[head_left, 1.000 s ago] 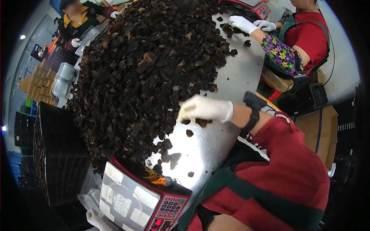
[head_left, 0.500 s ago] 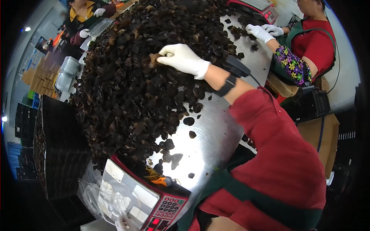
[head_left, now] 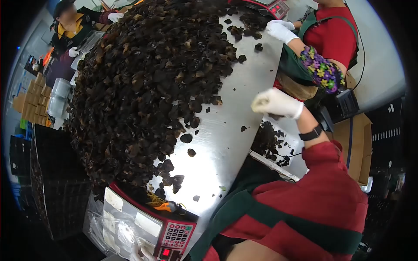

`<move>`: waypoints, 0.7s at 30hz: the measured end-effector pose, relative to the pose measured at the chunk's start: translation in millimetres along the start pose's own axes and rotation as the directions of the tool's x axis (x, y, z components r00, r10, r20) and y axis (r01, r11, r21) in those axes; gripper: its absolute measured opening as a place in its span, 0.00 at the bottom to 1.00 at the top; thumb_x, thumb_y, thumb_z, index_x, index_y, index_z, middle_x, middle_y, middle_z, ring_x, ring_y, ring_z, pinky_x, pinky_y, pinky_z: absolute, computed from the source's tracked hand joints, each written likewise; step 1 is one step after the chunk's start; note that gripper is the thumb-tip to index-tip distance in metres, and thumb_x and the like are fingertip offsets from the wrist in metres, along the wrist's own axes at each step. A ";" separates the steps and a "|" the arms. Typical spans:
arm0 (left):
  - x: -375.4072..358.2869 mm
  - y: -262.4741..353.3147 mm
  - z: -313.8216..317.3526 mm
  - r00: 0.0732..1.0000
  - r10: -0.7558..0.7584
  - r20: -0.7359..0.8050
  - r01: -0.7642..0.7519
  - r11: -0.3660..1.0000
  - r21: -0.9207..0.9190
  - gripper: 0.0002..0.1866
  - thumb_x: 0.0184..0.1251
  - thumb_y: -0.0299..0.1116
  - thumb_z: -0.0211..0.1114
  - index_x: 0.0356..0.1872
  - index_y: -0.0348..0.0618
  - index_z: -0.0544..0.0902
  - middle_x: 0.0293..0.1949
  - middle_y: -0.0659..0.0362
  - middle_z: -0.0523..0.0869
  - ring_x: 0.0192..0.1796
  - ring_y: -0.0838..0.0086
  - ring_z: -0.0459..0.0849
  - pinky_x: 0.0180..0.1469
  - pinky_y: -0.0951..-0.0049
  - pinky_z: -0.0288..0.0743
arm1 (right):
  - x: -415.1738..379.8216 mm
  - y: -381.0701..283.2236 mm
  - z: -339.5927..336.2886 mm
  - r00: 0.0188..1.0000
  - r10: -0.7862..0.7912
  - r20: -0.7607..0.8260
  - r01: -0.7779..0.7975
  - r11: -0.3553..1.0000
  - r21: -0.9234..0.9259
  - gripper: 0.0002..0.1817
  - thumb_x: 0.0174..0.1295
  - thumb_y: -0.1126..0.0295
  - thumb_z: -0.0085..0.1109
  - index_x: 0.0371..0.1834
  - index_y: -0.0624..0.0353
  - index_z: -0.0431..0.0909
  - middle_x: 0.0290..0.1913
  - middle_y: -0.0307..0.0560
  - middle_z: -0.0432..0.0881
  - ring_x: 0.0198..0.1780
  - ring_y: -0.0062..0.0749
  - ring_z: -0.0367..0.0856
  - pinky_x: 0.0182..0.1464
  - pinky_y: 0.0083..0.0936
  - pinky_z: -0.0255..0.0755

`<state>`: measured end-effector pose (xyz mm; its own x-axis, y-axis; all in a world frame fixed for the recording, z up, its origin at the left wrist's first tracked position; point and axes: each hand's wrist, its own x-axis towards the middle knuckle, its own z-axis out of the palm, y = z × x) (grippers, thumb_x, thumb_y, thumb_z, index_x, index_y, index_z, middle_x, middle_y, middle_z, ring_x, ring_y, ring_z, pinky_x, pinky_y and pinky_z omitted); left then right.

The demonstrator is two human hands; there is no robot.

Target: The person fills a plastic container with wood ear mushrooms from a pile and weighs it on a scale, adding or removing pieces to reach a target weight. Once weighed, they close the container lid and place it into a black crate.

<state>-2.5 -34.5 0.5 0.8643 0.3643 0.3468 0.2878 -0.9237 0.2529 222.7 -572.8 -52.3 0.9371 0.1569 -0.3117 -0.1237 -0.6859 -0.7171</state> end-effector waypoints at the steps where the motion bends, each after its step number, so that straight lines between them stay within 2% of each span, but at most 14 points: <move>1: 0.3 1.0 -1.7 0.999 0.036 0.021 -0.037 0.999 0.038 0.08 0.66 0.27 0.72 0.42 0.34 0.88 0.37 0.49 0.89 0.39 0.61 0.87 0.46 0.65 0.83 | 12.2 -8.9 3.1 0.986 -0.045 -0.160 0.053 0.997 0.050 0.14 0.61 0.61 0.67 0.41 0.60 0.87 0.30 0.42 0.88 0.30 0.21 0.81 0.37 0.23 0.76; 3: -1.6 7.3 -4.6 0.999 -0.021 0.047 0.019 0.999 0.042 0.09 0.67 0.26 0.70 0.44 0.33 0.87 0.39 0.47 0.89 0.42 0.60 0.87 0.47 0.64 0.82 | 46.8 -39.7 6.3 0.970 0.031 -0.242 0.047 0.949 0.312 0.17 0.61 0.57 0.66 0.44 0.58 0.86 0.28 0.43 0.86 0.28 0.25 0.81 0.37 0.26 0.76; 5: -3.9 10.9 -6.1 0.999 -0.028 -0.018 0.027 0.996 -0.081 0.12 0.68 0.25 0.68 0.50 0.33 0.85 0.46 0.46 0.87 0.47 0.60 0.86 0.50 0.63 0.81 | 105.9 -53.1 14.3 0.824 -0.242 -0.513 0.312 0.949 0.053 0.14 0.63 0.59 0.68 0.45 0.57 0.85 0.22 0.31 0.76 0.27 0.14 0.73 0.32 0.20 0.69; 6: -3.7 15.8 -10.8 1.000 -0.024 0.015 0.025 0.997 -0.075 0.15 0.70 0.24 0.66 0.55 0.33 0.82 0.52 0.46 0.85 0.51 0.60 0.84 0.52 0.63 0.80 | 117.1 -64.3 10.2 0.840 -0.219 -0.497 0.258 0.966 0.012 0.17 0.63 0.56 0.67 0.49 0.55 0.84 0.29 0.36 0.79 0.33 0.20 0.77 0.37 0.23 0.72; 7: -3.7 20.4 -12.0 1.000 -0.027 0.008 0.027 0.997 -0.069 0.15 0.70 0.24 0.66 0.55 0.33 0.82 0.52 0.46 0.85 0.51 0.60 0.84 0.52 0.63 0.80 | 128.3 -76.9 6.5 0.855 -0.195 -0.480 0.205 0.978 -0.033 0.20 0.63 0.54 0.67 0.52 0.54 0.83 0.36 0.40 0.83 0.38 0.26 0.80 0.42 0.25 0.75; 9: -2.7 29.3 -13.7 0.982 0.158 -0.102 -0.162 0.986 -0.035 0.15 0.71 0.23 0.65 0.57 0.33 0.81 0.53 0.47 0.84 0.52 0.60 0.84 0.55 0.63 0.79 | 195.2 -99.0 26.8 0.540 -0.503 -0.675 0.327 0.864 -0.382 0.30 0.61 0.46 0.65 0.64 0.47 0.77 0.59 0.52 0.78 0.58 0.45 0.77 0.58 0.37 0.75; 11: -6.5 34.3 -14.6 0.980 0.158 -0.117 -0.162 0.987 -0.022 0.15 0.71 0.23 0.64 0.57 0.33 0.81 0.53 0.47 0.84 0.52 0.59 0.84 0.55 0.63 0.79 | 216.7 -107.7 55.5 0.673 -0.457 -0.581 0.314 0.889 -0.334 0.38 0.60 0.41 0.63 0.73 0.38 0.68 0.74 0.57 0.64 0.71 0.58 0.64 0.67 0.48 0.68; 12: -7.0 35.8 -14.2 0.978 0.162 -0.132 -0.166 0.986 -0.022 0.15 0.71 0.23 0.64 0.57 0.32 0.81 0.53 0.47 0.84 0.52 0.58 0.84 0.56 0.63 0.78 | 218.3 -109.9 69.3 0.677 -0.512 -0.528 0.298 0.847 -0.440 0.39 0.59 0.41 0.63 0.74 0.35 0.66 0.75 0.60 0.62 0.70 0.60 0.65 0.67 0.52 0.68; 13: -7.2 36.6 -14.7 0.977 0.156 -0.142 -0.159 0.987 -0.013 0.15 0.71 0.23 0.64 0.57 0.32 0.81 0.53 0.47 0.84 0.52 0.58 0.84 0.56 0.63 0.78 | 214.8 -115.6 76.5 0.686 -0.511 -0.518 0.244 0.832 -0.498 0.37 0.59 0.42 0.64 0.72 0.37 0.69 0.74 0.57 0.63 0.70 0.56 0.67 0.66 0.49 0.69; 15: -11.2 38.3 -14.7 0.977 0.166 -0.134 -0.163 0.986 0.029 0.15 0.71 0.22 0.63 0.57 0.32 0.81 0.52 0.46 0.84 0.53 0.58 0.84 0.57 0.63 0.78 | 235.1 -105.3 84.2 0.645 -0.473 -0.600 0.338 0.881 -0.331 0.31 0.57 0.43 0.65 0.63 0.39 0.78 0.69 0.55 0.68 0.66 0.54 0.72 0.59 0.46 0.76; 16: -12.0 43.1 -15.7 0.979 0.153 -0.131 -0.152 0.988 0.020 0.15 0.70 0.21 0.63 0.57 0.32 0.81 0.51 0.45 0.84 0.52 0.56 0.84 0.56 0.62 0.78 | 237.3 -104.8 79.9 0.599 -0.496 -0.629 0.374 0.868 -0.328 0.25 0.56 0.46 0.67 0.55 0.43 0.83 0.65 0.52 0.72 0.59 0.50 0.78 0.54 0.42 0.78; 17: -12.7 42.4 -16.3 0.982 0.145 -0.124 -0.143 0.989 0.026 0.15 0.70 0.21 0.63 0.57 0.32 0.81 0.51 0.45 0.84 0.52 0.56 0.84 0.56 0.62 0.78 | 240.8 -103.8 72.5 0.650 -0.461 -0.604 0.402 0.883 -0.243 0.22 0.55 0.49 0.67 0.49 0.48 0.85 0.58 0.50 0.78 0.54 0.47 0.81 0.54 0.40 0.78; 19: -10.3 38.0 -15.8 0.974 0.201 -0.099 -0.193 0.977 0.084 0.15 0.70 0.20 0.63 0.56 0.32 0.81 0.50 0.45 0.84 0.51 0.55 0.84 0.55 0.61 0.78 | 252.6 -105.7 53.5 0.704 -0.449 -0.550 0.431 0.886 -0.171 0.21 0.54 0.50 0.68 0.45 0.50 0.87 0.51 0.49 0.81 0.52 0.46 0.82 0.55 0.38 0.77; 21: -9.5 38.9 -16.2 0.981 0.171 -0.089 -0.165 0.984 0.073 0.15 0.70 0.20 0.62 0.57 0.32 0.81 0.49 0.44 0.84 0.49 0.54 0.84 0.55 0.59 0.78 | 259.4 -110.3 41.3 0.752 -0.379 -0.539 0.445 0.895 -0.009 0.22 0.52 0.51 0.70 0.45 0.54 0.88 0.49 0.48 0.85 0.51 0.42 0.84 0.52 0.34 0.77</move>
<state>-6.1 -72.0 21.7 0.8608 0.2102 0.4636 0.1709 -0.9772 0.1256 466.0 -427.1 -79.7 0.9277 -0.0043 0.3733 0.3095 -0.5502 -0.7755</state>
